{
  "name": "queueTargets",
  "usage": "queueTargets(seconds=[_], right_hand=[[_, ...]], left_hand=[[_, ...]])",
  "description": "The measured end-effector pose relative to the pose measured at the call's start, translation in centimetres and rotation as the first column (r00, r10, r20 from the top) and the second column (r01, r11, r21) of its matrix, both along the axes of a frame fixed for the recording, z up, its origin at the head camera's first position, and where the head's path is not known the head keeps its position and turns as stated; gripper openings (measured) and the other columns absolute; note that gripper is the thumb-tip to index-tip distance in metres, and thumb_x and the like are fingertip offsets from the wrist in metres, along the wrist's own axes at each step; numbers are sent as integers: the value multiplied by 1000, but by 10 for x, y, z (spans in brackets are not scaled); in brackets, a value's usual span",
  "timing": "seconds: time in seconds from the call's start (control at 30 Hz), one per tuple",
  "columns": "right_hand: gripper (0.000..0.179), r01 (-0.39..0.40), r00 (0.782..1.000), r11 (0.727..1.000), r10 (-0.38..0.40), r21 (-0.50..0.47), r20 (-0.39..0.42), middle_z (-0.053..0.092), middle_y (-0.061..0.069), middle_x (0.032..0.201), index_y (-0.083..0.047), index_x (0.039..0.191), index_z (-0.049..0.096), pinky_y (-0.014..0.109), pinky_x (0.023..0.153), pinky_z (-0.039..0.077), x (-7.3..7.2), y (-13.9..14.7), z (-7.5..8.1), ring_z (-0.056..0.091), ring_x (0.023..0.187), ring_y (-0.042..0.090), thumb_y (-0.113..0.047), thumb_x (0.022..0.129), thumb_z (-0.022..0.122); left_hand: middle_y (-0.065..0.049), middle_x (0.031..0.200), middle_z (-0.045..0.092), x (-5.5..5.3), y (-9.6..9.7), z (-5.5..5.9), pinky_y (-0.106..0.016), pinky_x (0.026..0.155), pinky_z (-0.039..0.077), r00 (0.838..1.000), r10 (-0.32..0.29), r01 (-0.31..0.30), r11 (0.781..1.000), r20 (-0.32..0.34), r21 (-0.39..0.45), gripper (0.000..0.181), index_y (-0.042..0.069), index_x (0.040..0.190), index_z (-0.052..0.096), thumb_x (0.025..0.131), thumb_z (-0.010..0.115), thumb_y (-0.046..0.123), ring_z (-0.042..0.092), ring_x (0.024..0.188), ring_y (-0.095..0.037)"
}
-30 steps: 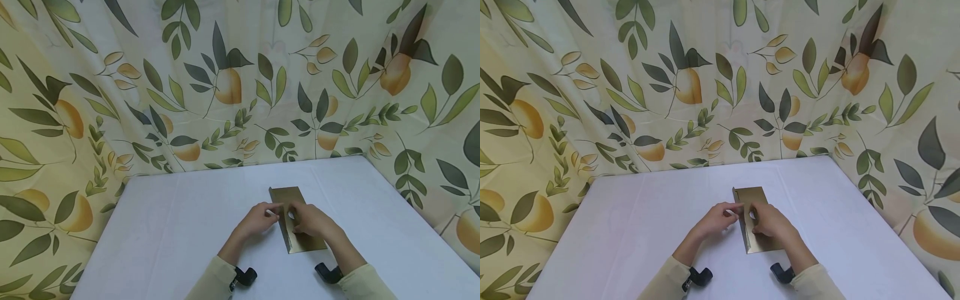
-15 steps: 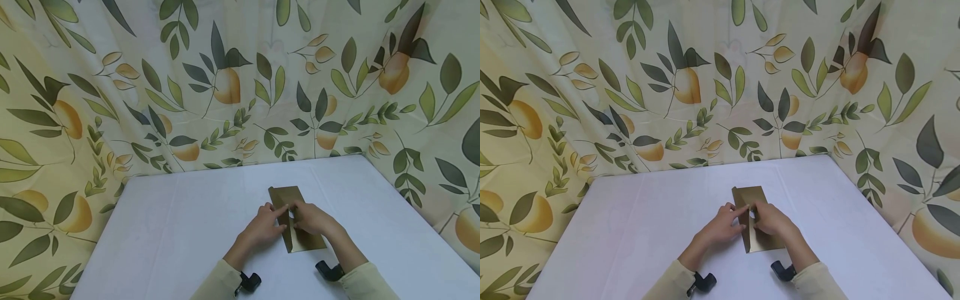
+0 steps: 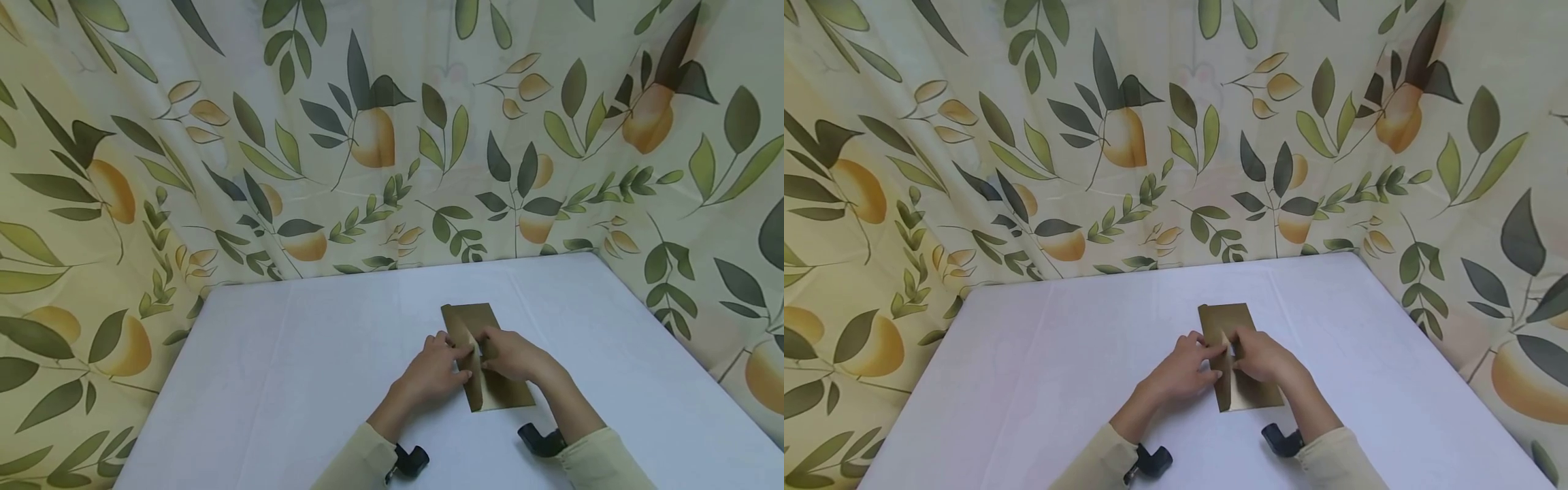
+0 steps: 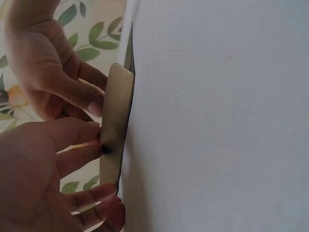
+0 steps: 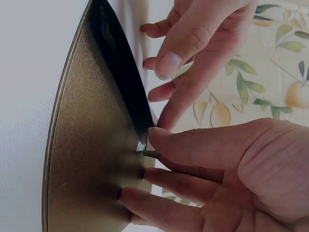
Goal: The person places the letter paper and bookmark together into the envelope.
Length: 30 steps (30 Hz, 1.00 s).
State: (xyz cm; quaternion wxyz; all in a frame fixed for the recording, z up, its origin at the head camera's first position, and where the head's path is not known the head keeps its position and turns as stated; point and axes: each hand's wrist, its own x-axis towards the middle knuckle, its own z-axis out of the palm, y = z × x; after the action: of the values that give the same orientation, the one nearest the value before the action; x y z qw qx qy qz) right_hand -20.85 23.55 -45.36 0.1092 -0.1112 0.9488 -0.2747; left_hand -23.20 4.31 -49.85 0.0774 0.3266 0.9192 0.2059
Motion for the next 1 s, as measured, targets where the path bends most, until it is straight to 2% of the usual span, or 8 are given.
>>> queueTargets(seconds=[0.13,0.37,0.7,0.87,1.0], right_hand=[[36,-7,1000,1000,7,5,2,65,26,122,2,121,58,61,90,49,0,0,2,61,113,42,1,89,75],[37,-3,1000,1000,3,5,4,63,28,125,1,122,57,64,94,46,1,-1,2,58,118,46,2,89,74],[36,-23,1000,1000,23,21,-4,65,22,123,-1,123,59,61,94,47,0,-4,1,61,114,41,3,89,73],[38,-57,998,998,57,35,7,64,22,125,0,128,58,59,91,49,1,-3,2,62,111,39,2,92,70],[30,-58,998,997,58,53,15,67,20,121,-1,124,60,56,87,51,2,-2,3,64,105,34,3,94,65]], left_hand=[[-6,134,50,0,1,-2,-24,76,44,1000,-4,3,999,-21,-36,50,29,149,58,100,66,38,44,110,-18],[-4,134,49,1,1,-3,-24,76,43,1000,9,-9,999,-19,-34,49,31,148,59,100,65,37,42,110,-18],[-4,129,45,5,5,-8,-25,71,36,994,11,-23,993,-105,-117,51,32,148,60,98,66,41,38,100,-17],[-2,130,44,5,5,-9,-26,71,34,995,26,-38,992,-97,-124,51,34,148,59,98,66,42,36,99,-16],[-1,128,44,6,4,-9,-26,72,34,996,21,-33,991,-91,-129,51,34,149,58,99,65,43,36,99,-16]])
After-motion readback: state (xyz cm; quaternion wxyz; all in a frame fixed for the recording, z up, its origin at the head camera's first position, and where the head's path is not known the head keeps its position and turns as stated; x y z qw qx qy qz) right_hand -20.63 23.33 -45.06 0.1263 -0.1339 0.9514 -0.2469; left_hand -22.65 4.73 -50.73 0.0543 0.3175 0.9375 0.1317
